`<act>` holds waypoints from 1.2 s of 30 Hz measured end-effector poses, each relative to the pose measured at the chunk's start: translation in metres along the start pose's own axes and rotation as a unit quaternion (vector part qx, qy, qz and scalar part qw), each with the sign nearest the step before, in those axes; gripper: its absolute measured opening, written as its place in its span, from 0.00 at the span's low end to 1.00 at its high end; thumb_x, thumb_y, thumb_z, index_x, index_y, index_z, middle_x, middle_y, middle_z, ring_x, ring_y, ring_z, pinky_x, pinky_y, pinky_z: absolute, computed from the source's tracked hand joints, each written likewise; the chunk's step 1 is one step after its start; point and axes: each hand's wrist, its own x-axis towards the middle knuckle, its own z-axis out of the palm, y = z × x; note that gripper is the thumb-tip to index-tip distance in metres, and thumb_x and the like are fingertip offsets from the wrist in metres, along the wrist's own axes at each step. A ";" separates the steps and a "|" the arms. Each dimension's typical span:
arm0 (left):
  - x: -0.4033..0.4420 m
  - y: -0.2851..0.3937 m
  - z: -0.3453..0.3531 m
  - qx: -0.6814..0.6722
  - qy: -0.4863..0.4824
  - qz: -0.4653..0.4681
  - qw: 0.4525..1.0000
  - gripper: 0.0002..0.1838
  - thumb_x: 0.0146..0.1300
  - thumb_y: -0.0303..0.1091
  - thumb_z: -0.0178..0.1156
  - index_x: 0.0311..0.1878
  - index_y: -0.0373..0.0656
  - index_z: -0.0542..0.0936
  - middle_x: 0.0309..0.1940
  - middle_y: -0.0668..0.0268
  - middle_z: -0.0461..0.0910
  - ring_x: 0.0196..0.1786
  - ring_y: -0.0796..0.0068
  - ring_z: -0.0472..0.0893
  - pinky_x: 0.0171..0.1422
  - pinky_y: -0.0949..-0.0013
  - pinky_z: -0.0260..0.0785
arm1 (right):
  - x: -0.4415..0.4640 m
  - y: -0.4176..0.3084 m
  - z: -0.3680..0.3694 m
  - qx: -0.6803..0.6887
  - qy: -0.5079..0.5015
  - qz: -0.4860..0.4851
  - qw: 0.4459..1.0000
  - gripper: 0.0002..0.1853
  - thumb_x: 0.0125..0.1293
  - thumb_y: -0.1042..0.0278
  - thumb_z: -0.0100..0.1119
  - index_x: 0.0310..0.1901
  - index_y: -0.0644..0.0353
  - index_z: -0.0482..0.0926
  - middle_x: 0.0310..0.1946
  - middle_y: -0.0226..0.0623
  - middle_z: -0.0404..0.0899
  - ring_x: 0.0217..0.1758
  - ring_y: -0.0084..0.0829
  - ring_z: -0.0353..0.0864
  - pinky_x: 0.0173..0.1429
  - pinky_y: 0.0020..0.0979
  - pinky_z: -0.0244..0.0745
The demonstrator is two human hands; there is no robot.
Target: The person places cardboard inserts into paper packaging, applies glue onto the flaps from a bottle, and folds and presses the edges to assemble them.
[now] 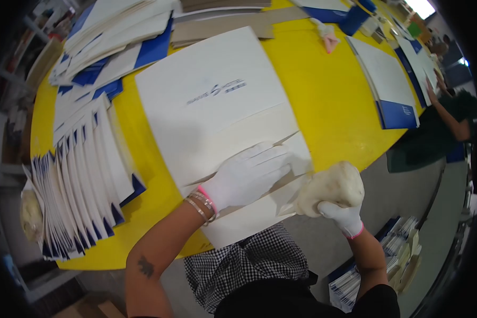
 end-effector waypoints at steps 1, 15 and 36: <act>-0.002 0.000 0.001 0.019 0.004 0.013 1.000 0.21 0.57 0.31 0.58 0.56 0.44 0.77 0.62 0.64 0.71 0.67 0.63 0.69 0.73 0.63 0.60 | -0.001 0.003 0.002 -0.051 -0.037 -0.058 0.996 0.33 0.39 0.60 0.79 0.48 0.66 0.75 0.45 0.41 0.80 0.48 0.36 0.81 0.56 0.37 0.75; -0.009 -0.013 0.003 -0.039 0.036 0.035 0.998 0.18 0.60 0.34 0.56 0.54 0.46 0.79 0.63 0.60 0.74 0.68 0.63 0.70 0.75 0.60 0.58 | 0.000 -0.057 0.095 0.278 -0.220 0.181 0.917 0.33 0.42 0.75 0.72 0.55 0.67 0.73 0.50 0.43 0.79 0.54 0.39 0.79 0.62 0.41 0.73; -0.002 -0.011 0.000 -0.019 0.045 0.051 0.997 0.18 0.56 0.27 0.58 0.52 0.44 0.80 0.63 0.66 0.73 0.68 0.66 0.70 0.74 0.65 0.59 | -0.003 -0.007 -0.018 0.110 0.038 0.054 0.992 0.33 0.44 0.52 0.78 0.49 0.63 0.79 0.49 0.39 0.80 0.51 0.42 0.80 0.61 0.44 0.71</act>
